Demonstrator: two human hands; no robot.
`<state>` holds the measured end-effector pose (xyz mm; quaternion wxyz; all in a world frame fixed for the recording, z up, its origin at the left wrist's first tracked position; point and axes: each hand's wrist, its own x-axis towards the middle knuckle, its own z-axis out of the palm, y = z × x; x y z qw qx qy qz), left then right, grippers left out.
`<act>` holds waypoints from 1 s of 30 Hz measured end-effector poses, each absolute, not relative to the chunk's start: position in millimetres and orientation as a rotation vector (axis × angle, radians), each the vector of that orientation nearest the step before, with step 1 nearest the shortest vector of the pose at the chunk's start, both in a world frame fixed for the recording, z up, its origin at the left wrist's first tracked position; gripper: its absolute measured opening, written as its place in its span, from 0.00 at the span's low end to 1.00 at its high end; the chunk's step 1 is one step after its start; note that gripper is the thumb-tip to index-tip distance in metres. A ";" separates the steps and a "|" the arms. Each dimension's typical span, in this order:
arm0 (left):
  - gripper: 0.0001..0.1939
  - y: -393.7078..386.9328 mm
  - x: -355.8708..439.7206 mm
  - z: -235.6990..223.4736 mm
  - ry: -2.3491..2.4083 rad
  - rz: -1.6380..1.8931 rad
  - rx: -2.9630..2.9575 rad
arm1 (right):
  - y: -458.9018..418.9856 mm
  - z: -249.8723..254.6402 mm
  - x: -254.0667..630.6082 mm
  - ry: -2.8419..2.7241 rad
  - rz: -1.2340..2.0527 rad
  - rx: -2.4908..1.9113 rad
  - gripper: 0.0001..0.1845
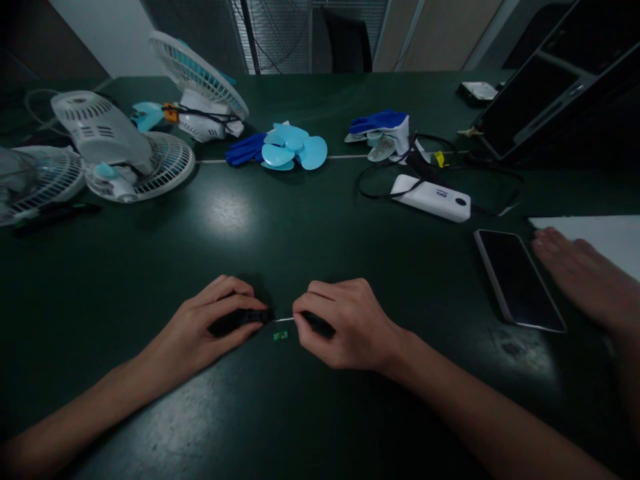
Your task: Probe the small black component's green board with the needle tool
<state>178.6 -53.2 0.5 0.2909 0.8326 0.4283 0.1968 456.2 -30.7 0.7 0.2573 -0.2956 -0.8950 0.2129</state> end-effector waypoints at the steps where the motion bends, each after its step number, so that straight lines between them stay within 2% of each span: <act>1: 0.11 -52.8 178.4 0.5 1.136 0.520 2.223 | -30.8 0.9 456.2 -2.440 0.580 -0.793 0.05; 12: 0.09 -74.6 200.2 4.2 1.175 0.618 2.178 | -30.4 2.7 453.9 -2.368 0.547 -0.837 0.04; 16: 0.12 -86.5 209.2 4.7 1.058 0.662 2.231 | -29.6 3.7 453.9 -2.337 0.538 -0.848 0.05; 22: 0.20 -74.4 181.8 2.5 0.837 0.488 2.634 | -30.1 2.4 455.8 -2.297 0.568 -0.870 0.05; 25: 0.23 -47.5 135.3 -0.7 1.103 0.435 2.723 | -29.8 2.6 457.5 -2.262 0.620 -0.865 0.05; 30: 0.22 -6.5 57.1 7.0 1.916 0.399 2.393 | -29.0 3.7 458.5 -2.238 0.631 -0.842 0.04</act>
